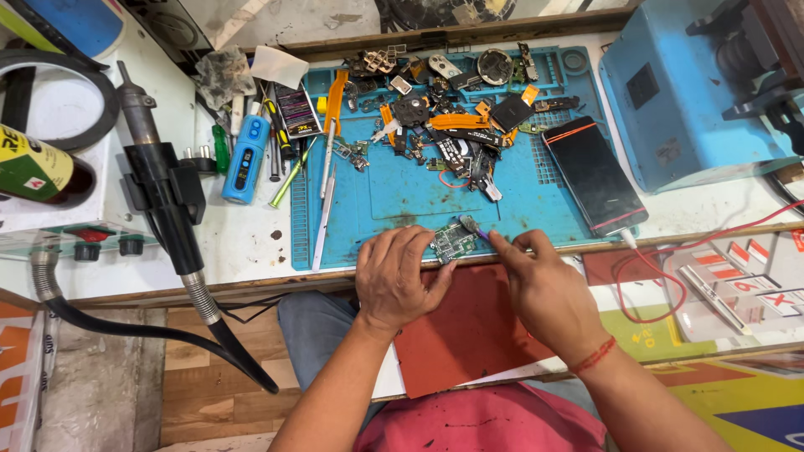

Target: The person cleans a small circuit board using a toothbrush, repeatedly brushing both sides of the board.

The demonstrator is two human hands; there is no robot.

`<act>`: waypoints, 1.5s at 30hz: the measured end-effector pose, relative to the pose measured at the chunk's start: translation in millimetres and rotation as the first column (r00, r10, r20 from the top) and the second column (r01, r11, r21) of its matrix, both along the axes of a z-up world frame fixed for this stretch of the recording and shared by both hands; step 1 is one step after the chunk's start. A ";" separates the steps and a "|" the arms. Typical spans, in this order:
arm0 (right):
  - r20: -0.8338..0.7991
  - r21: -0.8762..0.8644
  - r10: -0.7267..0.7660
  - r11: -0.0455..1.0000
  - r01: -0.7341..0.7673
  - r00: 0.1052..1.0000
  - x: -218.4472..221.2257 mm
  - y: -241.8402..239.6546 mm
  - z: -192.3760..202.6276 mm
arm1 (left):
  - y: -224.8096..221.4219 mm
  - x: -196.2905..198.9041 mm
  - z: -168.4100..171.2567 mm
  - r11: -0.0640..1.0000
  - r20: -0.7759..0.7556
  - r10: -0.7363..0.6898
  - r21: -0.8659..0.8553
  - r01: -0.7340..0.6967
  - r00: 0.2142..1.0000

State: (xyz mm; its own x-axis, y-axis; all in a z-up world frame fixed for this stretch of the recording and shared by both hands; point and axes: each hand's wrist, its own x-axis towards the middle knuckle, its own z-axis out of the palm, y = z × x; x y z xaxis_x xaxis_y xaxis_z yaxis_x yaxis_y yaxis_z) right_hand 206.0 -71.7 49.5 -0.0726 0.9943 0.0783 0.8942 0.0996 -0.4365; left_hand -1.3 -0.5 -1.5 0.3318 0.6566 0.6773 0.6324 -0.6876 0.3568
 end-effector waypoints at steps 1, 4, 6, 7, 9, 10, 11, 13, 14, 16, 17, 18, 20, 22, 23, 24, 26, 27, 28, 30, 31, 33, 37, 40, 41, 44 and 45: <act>-0.041 0.005 0.041 0.999 -0.041 0.998 -2.1 -5.0 -1.2 | 0.6 -0.1 1.1 1.000 0.004 -0.007 0.012 0.007 1.000; -0.122 -0.012 0.046 0.999 -0.048 0.991 -4.7 -9.0 -5.0 | 2.8 0.8 2.7 1.000 -0.003 -0.006 0.016 0.006 1.000; -0.133 -0.028 0.007 1.000 -0.011 0.991 -2.7 -8.3 -7.1 | 1.8 1.2 1.6 1.000 -0.004 -0.009 0.001 0.009 1.000; -0.127 -0.025 -0.013 1.000 0.010 0.992 0.1 -3.9 -7.7 | 2.0 0.3 1.8 1.000 -0.003 -0.016 -0.005 0.016 1.000; -0.096 0.007 0.031 1.000 -0.031 0.995 0.6 -2.0 -7.0 | 3.1 -1.0 4.3 1.000 -0.006 -0.022 -0.003 0.022 1.000; -0.069 0.034 0.094 0.995 -0.092 0.993 -2.5 -5.9 -6.4 | 3.6 -1.9 5.9 1.000 -0.010 -0.022 0.004 0.022 1.000; -0.038 0.048 0.149 0.988 -0.147 0.988 -3.5 -11.5 -5.6 | 1.8 -0.8 5.7 1.000 -0.011 -0.029 0.002 0.029 1.000; 0.039 -0.042 -0.009 0.999 0.010 0.999 3.0 -2.1 -6.0 | 2.5 0.0 4.2 1.000 -0.002 -0.028 -0.008 0.028 1.000; 0.083 -0.080 -0.081 0.993 0.088 0.993 5.9 1.5 -5.1 | 2.0 0.9 3.9 1.000 0.002 -0.024 -0.012 0.024 1.000; 0.017 0.014 0.068 0.998 -0.068 0.998 -0.3 -4.4 -2.3 | 4.6 1.3 6.8 1.000 -0.001 -0.027 0.001 0.027 1.000; -0.013 0.055 0.139 0.989 -0.138 0.990 -3.3 -10.0 -2.2 | 2.2 0.4 7.0 0.999 -0.004 -0.033 -0.004 0.033 0.999; 0.013 0.041 0.065 0.997 -0.066 0.998 -2.8 -6.1 -4.2 | 3.2 -1.9 6.4 1.000 -0.012 -0.028 -0.006 0.028 1.000; 0.086 0.009 -0.085 0.996 0.085 0.993 5.5 0.5 -5.8 | 1.8 0.5 2.8 1.000 -0.008 -0.023 -0.020 0.023 1.000; 0.056 0.002 0.063 0.998 -0.063 0.996 2.8 -8.2 -2.7 | 2.3 1.5 3.8 1.000 -0.001 -0.019 -0.003 0.019 1.000; 0.037 -0.004 0.129 0.992 -0.129 0.991 0.7 -13.4 -1.3 | 1.6 1.3 4.5 1.000 -0.001 -0.024 0.001 0.024 1.000; 0.057 -0.034 0.043 0.999 -0.041 0.997 2.0 -9.9 -1.5 | 2.5 0.3 4.9 1.000 -0.009 -0.022 -0.004 0.022 1.000; 0.117 -0.092 -0.125 0.986 0.136 0.985 9.6 -0.9 -2.5 | 1.7 1.5 3.3 1.000 -0.014 -0.016 -0.020 0.016 1.000; 0.114 -0.100 -0.049 0.993 0.061 0.992 9.4 -4.0 -1.8 | 0.1 2.0 3.5 1.000 -0.009 -0.015 -0.018 0.015 1.000; 0.110 -0.107 0.027 0.994 -0.015 0.994 8.5 -8.6 0.0 | -2.0 2.3 4.3 1.000 -0.005 -0.013 -0.015 0.013 1.000; 0.055 -0.100 0.078 0.992 -0.072 0.995 4.7 -3.7 2.7 | 4.2 1.0 7.4 1.000 -0.009 -0.012 0.003 0.012 1.000; 0.010 -0.108 0.054 0.993 -0.053 0.998 2.8 -4.3 4.4 | 2.9 1.4 6.7 1.000 -0.011 -0.013 -0.002 0.013 1.000; 0.001 -0.079 0.039 0.996 -0.039 0.999 1.6 0.1 7.8 | 1.1 1.6 4.1 1.000 -0.013 -0.016 -0.017 0.016 1.000; 0.140 -0.058 0.086 0.995 -0.079 0.986 -2.6 3.8 16.1 | 3.1 -0.9 4.8 0.999 -0.018 -0.028 -0.016 0.028 0.999; 0.129 -0.073 -0.011 0.997 0.020 0.992 1.1 6.3 16.4 | 1.5 1.0 3.6 1.000 -0.005 -0.019 -0.008 0.019 1.000; 0.100 -0.063 -0.059 0.996 0.065 0.993 3.2 10.2 15.2 | 2.8 1.2 3.9 1.000 -0.004 -0.004 -0.004 0.004 1.000; 0.037 0.013 0.192 0.981 -0.193 0.981 -7.7 -4.4 6.2 | 3.4 -0.5 5.4 1.000 -0.016 -0.027 -0.017 0.027 1.000; 0.023 -0.020 0.090 0.996 -0.090 0.996 -3.7 -2.9 3.7 | 3.3 -0.1 4.9 1.000 -0.017 -0.026 -0.018 0.025 1.000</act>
